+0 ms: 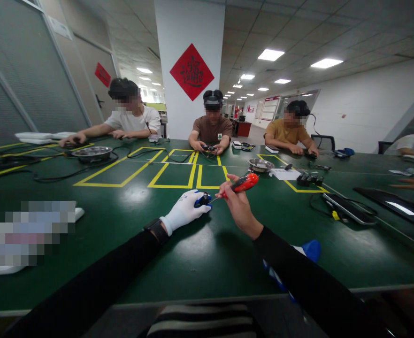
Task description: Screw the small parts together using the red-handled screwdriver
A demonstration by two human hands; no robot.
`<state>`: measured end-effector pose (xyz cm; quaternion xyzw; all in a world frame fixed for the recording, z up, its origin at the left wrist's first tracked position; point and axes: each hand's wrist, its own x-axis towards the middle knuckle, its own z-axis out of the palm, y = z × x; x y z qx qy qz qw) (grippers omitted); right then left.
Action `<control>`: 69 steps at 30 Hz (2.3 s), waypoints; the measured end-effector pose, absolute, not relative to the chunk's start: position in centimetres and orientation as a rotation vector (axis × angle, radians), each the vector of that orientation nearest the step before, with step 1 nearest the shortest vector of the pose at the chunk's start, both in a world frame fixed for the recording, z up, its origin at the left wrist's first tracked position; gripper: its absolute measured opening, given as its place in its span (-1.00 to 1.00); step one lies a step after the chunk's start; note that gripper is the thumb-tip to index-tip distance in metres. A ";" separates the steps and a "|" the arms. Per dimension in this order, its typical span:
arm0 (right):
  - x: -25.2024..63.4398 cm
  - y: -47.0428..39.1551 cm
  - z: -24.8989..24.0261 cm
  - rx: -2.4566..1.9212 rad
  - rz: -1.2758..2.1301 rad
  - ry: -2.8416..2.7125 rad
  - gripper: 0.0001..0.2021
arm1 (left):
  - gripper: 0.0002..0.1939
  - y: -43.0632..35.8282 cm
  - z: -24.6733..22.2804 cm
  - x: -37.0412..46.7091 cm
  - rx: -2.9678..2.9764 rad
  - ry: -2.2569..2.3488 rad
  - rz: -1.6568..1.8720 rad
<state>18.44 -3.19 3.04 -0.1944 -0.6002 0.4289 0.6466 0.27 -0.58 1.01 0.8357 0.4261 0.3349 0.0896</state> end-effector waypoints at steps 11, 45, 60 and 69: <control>18.7 -3.9 3.5 -0.529 0.661 -1.488 -0.87 | -0.72 -0.2 0.7 0.3 2.525 1.272 0.980; 18.8 -2.7 2.3 -0.579 0.782 -1.409 -0.67 | -0.76 -0.4 0.9 0.4 2.504 1.284 0.977; 18.2 -3.6 3.2 -0.428 0.997 -1.374 -0.77 | -0.76 -0.3 0.6 0.3 2.535 1.272 0.990; 18.6 -3.8 3.4 -0.511 0.875 -1.428 -0.72 | -0.74 -0.3 0.7 0.3 2.535 1.276 0.973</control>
